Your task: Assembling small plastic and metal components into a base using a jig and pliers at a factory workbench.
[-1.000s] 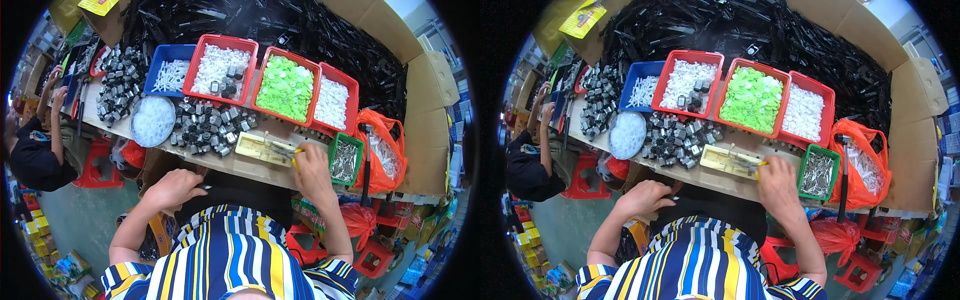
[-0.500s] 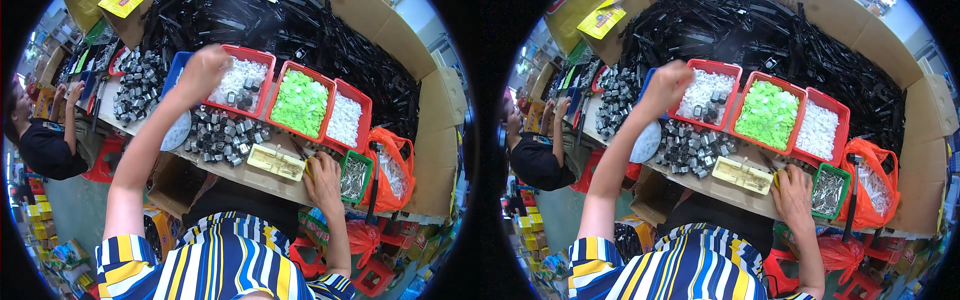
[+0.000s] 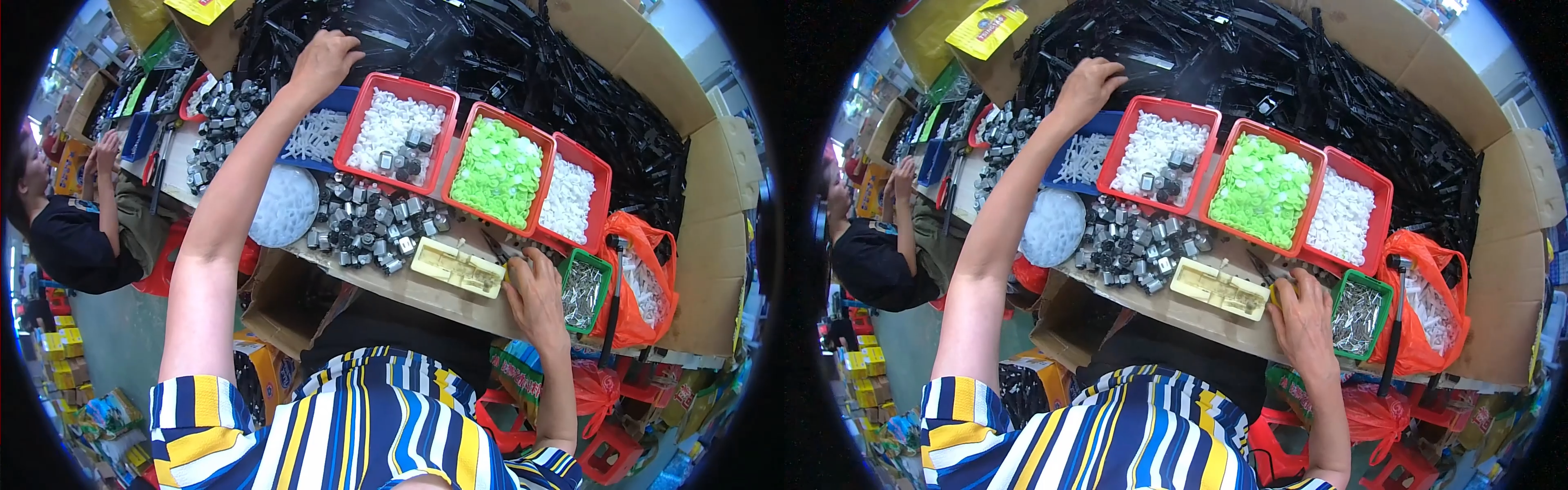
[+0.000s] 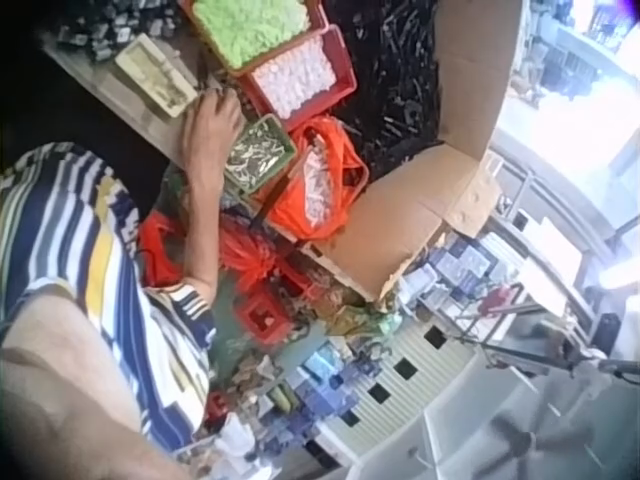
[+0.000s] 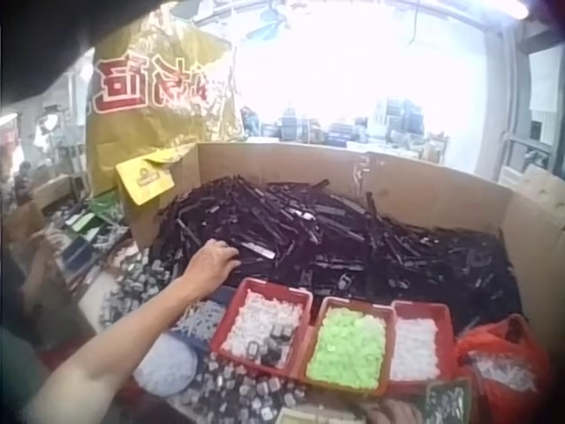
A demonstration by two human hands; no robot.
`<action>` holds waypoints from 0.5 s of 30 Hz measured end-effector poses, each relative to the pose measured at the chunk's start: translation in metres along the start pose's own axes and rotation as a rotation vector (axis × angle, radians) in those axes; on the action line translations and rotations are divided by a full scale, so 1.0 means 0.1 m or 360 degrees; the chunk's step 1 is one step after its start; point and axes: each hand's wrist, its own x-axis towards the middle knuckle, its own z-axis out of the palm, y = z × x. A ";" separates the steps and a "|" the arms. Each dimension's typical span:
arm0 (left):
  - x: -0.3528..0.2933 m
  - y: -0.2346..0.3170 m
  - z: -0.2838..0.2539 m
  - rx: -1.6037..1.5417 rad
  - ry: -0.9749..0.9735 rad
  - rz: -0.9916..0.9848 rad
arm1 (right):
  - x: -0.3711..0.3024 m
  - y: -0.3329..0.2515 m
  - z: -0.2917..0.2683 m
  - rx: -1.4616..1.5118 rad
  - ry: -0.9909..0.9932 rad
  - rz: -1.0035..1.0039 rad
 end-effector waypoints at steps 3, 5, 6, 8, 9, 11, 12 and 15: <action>-0.05 -0.08 0.08 0.0035 -0.0164 -0.0016 | 0.00 -0.05 -0.04 -0.0010 0.0006 -0.0034; -0.02 -0.01 0.05 0.0024 -0.0163 -0.0014 | -0.04 -0.04 -0.05 0.0003 0.0035 -0.0033; -0.02 0.00 0.01 -0.0010 -0.0165 -0.0018 | -0.05 -0.04 -0.06 0.0019 0.0055 -0.0042; 0.01 -0.03 -0.10 -0.0050 -0.0100 0.0032 | -0.08 -0.03 -0.09 0.0016 0.0063 -0.0033; 0.00 -0.03 -0.14 -0.0093 -0.0013 0.0034 | -0.09 -0.03 -0.10 0.0012 0.0065 -0.0032; 0.03 0.03 -0.28 -0.0194 0.0112 0.0033 | -0.09 -0.03 -0.12 0.0009 0.0115 -0.0045; 0.00 0.07 -0.36 -0.0191 0.0111 0.0029 | -0.09 -0.04 -0.12 0.0005 0.0164 -0.0062; -0.11 0.47 -0.68 -0.0937 -0.0164 -0.0479 | 0.02 -0.11 -0.14 0.0077 0.0377 -0.0140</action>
